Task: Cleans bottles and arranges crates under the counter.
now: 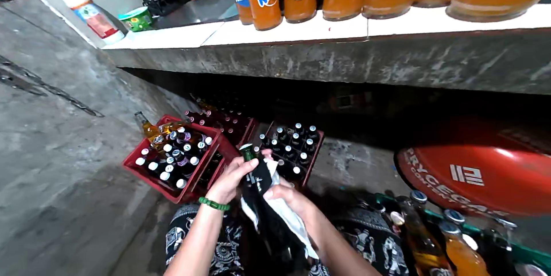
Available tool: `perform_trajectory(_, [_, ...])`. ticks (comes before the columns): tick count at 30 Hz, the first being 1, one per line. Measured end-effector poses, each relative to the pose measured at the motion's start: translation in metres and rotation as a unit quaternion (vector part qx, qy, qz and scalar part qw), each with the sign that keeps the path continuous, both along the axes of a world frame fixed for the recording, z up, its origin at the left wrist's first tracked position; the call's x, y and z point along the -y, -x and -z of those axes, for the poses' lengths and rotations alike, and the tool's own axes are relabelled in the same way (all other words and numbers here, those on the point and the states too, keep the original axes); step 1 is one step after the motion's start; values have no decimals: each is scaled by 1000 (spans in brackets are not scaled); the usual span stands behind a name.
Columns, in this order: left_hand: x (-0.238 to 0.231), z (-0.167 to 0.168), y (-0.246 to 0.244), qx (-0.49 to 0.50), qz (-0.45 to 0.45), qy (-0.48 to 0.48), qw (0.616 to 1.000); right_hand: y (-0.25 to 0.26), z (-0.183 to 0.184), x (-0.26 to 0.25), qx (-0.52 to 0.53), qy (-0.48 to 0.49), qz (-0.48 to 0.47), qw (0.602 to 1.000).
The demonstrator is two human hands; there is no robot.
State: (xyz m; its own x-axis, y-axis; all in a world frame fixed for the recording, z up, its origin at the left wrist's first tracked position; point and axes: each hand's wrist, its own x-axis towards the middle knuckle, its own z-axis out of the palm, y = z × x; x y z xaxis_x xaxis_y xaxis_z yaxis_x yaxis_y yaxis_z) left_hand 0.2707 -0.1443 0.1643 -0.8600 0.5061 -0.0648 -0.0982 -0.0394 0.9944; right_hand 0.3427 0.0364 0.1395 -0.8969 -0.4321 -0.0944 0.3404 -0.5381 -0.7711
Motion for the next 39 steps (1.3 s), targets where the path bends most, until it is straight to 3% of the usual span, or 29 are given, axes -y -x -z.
perform_trajectory(2, [-6, 11, 3, 21, 17, -80, 996, 3, 3, 11, 16, 11, -37, 999])
perform_trajectory(5, [-2, 18, 3, 13, -67, -64, 996, 7, 5, 15, 45, -28, -65, 997])
perform_trajectory(8, [4, 18, 4, -18, -157, -29, 987, 18, 13, 20, -12, -150, -89, 985])
perform_trajectory(11, [13, 15, 11, -7, -280, -28, 960, 25, 26, 24, -86, -296, -114, 944])
perform_trajectory(14, [25, 13, 20, 25, -390, -84, 917, 32, 44, 28, -36, -395, -100, 912])
perform_trajectory(18, [27, 19, 26, -17, -457, -137, 879, 40, 72, 35, 88, -307, 65, 945])
perform_trajectory(20, [18, 23, 31, -57, -466, -155, 869, 47, 73, 33, 123, -281, 152, 940])
perform_trajectory(24, [-10, 29, 58, -93, -476, -175, 857, 70, 65, 13, 162, -289, 313, 890])
perform_trajectory(27, [-38, 28, 104, -52, -496, -175, 849, 82, 46, -29, 104, -334, 430, 832])
perform_trajectory(31, [-84, 47, 168, -80, -502, -148, 849, 77, 12, -85, 67, -297, 593, 746])
perform_trajectory(33, [-108, 66, 194, -87, -487, -100, 863, 72, 6, -107, 78, -264, 637, 720])
perform_trajectory(39, [-168, 126, 235, -77, -425, -4, 902, 70, 14, -130, 84, -235, 646, 721])
